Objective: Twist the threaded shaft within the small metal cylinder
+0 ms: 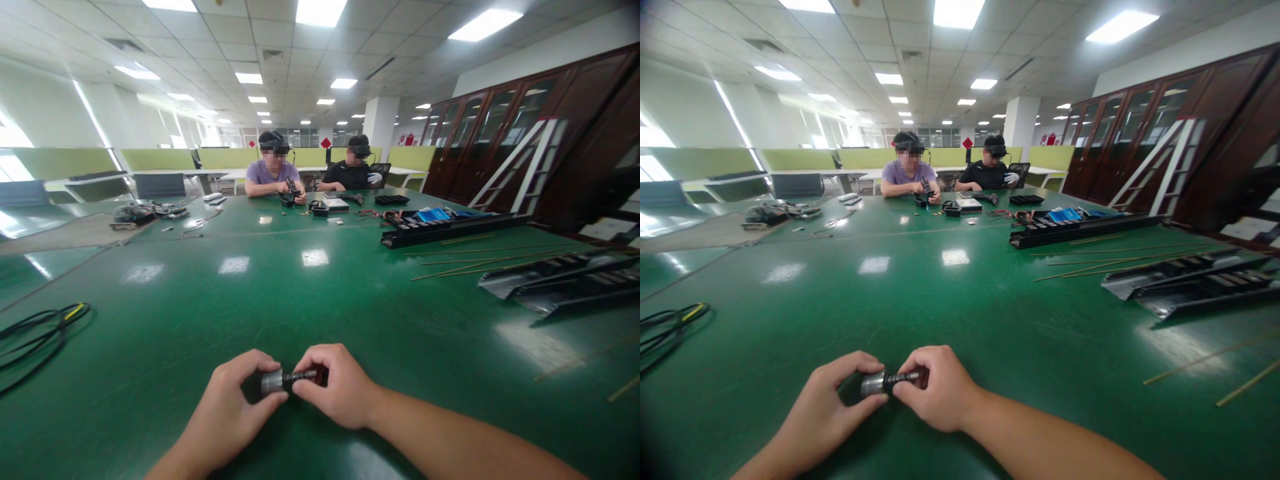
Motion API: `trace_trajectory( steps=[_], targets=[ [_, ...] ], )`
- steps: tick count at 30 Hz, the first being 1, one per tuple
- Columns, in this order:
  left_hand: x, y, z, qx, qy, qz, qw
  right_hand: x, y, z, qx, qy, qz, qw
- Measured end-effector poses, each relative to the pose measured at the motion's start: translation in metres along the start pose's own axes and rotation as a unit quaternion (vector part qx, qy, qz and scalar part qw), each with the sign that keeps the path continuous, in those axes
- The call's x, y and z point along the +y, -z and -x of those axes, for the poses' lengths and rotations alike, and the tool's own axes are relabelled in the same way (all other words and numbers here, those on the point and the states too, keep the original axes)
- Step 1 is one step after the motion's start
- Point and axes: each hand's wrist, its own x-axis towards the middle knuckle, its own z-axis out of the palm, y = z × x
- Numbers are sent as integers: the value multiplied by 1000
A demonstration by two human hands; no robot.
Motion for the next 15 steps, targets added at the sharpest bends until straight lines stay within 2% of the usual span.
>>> trace_trajectory(
  steps=[15],
  targets=[
    [1, 5, 0, -1, -8, -11, 1000, 1, -1, -1, 3, 3, 3, 1000]
  ],
)
